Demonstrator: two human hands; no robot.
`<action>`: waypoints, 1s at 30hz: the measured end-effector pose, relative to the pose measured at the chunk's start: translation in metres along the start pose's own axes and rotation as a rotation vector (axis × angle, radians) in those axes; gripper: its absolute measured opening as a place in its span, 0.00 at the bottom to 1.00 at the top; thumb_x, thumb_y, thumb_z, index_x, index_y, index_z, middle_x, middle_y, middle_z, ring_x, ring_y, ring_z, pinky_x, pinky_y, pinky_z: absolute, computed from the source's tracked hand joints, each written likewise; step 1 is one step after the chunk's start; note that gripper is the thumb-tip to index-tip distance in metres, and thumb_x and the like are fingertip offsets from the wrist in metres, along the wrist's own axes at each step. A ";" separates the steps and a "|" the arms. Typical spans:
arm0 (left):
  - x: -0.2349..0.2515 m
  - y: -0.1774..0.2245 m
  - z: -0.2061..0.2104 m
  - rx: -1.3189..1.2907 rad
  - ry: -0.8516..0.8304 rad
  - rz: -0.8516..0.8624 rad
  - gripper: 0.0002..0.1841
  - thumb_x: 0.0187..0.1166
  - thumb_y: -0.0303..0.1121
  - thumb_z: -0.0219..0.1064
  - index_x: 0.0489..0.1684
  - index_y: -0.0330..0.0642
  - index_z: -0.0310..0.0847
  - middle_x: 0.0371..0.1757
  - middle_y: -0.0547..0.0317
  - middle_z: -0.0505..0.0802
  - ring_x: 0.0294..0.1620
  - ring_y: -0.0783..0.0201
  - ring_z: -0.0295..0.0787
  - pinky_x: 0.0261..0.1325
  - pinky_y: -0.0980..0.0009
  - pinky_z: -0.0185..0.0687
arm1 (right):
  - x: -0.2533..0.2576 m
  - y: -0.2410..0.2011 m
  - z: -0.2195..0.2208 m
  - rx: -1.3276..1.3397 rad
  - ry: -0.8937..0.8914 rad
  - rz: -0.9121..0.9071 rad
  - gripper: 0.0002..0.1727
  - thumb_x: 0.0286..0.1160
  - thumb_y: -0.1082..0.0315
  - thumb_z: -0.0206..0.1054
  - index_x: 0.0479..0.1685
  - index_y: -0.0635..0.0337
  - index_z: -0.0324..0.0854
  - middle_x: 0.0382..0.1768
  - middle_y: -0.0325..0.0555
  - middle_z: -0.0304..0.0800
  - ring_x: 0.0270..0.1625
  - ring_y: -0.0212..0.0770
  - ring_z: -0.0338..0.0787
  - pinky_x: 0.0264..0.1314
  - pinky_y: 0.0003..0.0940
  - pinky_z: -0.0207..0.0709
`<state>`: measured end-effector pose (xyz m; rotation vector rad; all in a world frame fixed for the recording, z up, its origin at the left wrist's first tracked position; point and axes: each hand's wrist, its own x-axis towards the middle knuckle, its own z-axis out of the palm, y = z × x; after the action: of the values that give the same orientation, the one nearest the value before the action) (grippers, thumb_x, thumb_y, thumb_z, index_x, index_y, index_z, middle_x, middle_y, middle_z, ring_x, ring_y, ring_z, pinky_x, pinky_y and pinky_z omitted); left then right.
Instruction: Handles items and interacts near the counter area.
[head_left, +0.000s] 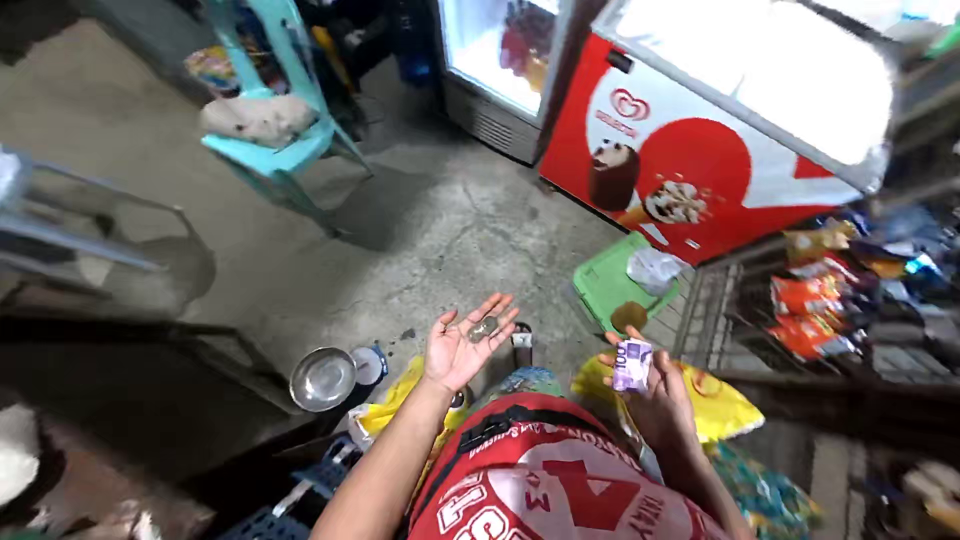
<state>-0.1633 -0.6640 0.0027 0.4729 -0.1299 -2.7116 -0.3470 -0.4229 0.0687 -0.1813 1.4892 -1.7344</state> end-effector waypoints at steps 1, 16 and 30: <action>0.007 0.011 0.001 0.002 -0.047 0.021 0.47 0.84 0.58 0.15 0.84 0.29 0.62 0.83 0.30 0.73 0.85 0.35 0.68 0.83 0.44 0.67 | 0.026 -0.006 0.009 0.019 -0.042 0.035 0.33 0.93 0.49 0.27 0.90 0.58 0.48 0.77 0.47 0.80 0.60 0.45 0.93 0.49 0.38 0.90; 0.044 0.135 0.038 0.299 0.681 0.430 0.18 0.86 0.35 0.45 0.30 0.51 0.83 0.15 0.78 0.76 0.15 0.80 0.66 0.21 0.81 0.66 | 0.323 -0.051 0.247 -0.564 -0.728 0.181 0.15 0.81 0.74 0.56 0.64 0.69 0.69 0.47 0.48 0.91 0.47 0.38 0.94 0.55 0.36 0.90; -0.011 0.327 0.003 0.634 0.727 1.086 0.23 0.85 0.33 0.63 0.75 0.30 0.72 0.47 0.58 0.90 0.41 0.76 0.86 0.50 0.75 0.85 | 0.316 0.058 0.591 -0.725 -1.808 0.235 0.15 0.65 0.80 0.64 0.51 0.59 0.80 0.45 0.35 0.90 0.39 0.26 0.89 0.42 0.25 0.86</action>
<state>-0.0386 -0.9611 0.0589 1.1162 -0.7791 -1.2975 -0.1780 -1.0745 0.0661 -1.4001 0.5129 -0.2322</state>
